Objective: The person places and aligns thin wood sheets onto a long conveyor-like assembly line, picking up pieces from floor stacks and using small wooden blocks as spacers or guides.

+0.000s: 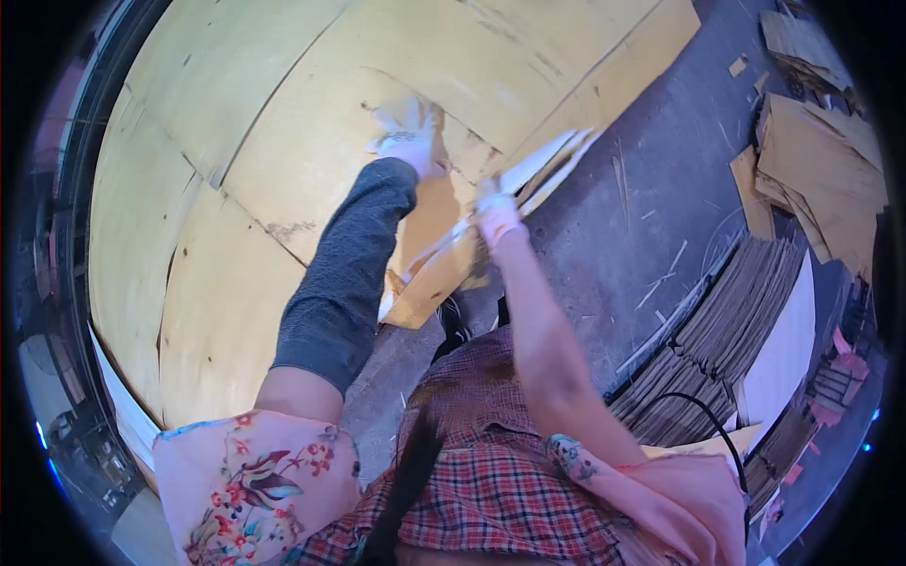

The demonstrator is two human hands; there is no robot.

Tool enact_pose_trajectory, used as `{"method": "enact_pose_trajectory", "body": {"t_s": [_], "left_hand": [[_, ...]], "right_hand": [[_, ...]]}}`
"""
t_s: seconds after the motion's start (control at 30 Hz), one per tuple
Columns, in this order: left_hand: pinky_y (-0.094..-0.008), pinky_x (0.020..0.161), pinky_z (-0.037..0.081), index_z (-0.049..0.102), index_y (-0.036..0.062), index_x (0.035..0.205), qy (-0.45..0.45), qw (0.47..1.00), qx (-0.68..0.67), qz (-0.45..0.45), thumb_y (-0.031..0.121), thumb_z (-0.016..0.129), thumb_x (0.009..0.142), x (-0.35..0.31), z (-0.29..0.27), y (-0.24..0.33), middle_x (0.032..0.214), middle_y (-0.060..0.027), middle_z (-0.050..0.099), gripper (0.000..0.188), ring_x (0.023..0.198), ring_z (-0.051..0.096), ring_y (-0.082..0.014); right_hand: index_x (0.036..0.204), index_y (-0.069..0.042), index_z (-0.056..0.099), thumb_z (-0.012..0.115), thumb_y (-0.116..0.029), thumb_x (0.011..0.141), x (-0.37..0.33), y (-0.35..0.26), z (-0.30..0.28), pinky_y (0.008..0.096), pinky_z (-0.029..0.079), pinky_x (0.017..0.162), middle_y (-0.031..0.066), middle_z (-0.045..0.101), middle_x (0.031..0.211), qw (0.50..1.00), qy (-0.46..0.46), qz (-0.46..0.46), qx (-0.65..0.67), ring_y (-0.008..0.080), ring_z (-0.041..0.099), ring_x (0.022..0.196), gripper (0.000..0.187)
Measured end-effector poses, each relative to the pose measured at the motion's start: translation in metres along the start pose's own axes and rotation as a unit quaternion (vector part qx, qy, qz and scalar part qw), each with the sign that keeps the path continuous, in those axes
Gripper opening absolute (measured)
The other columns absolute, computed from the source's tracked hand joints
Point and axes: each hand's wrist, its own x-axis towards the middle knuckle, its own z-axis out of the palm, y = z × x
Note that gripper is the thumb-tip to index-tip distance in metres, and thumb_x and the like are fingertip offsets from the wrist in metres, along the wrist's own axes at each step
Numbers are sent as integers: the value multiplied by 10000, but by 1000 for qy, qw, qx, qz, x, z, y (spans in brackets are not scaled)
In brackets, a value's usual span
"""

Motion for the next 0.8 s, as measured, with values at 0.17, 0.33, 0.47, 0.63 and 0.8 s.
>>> {"method": "enact_pose_trajectory", "body": {"t_s": [0.17,0.33,0.47,0.63,0.8], "left_hand": [[-525,1027,116,73,148,1379,2,997,27,73,451,648,657,18,-11,30,1411,-218,73,971,1244,78,-517],[-551,1017,65,44,81,1375,-3,998,40,44,427,637,664,13,14,-2,1399,-245,85,989,1269,55,-470],[-583,1001,49,49,59,1370,-59,997,45,-28,413,638,661,9,-9,15,1399,-245,80,988,1282,65,-438],[-572,999,151,81,157,1375,-8,1000,4,30,355,704,617,24,7,6,1404,-237,47,1000,1197,47,-588],[-565,997,182,86,172,1373,-13,1000,-20,-12,343,715,611,25,9,6,1405,-230,51,1003,1195,45,-591]], "right_hand": [[888,-57,564,407,-352,881,16,28,141,319,430,605,74,586,755,899,-71,132,411,227,563,711,334],[824,-53,553,440,-465,854,-94,8,-1,302,429,425,65,539,614,663,-241,133,696,169,548,459,428],[811,-77,514,581,-277,796,3,199,-28,283,421,479,22,536,679,784,72,-116,606,172,517,551,211],[1119,-98,461,460,-546,818,101,257,-149,170,321,414,72,525,1069,696,84,178,690,118,577,716,540],[1144,-122,479,526,-460,820,127,245,-151,160,311,442,-16,526,958,733,53,67,675,54,525,704,471]]}}
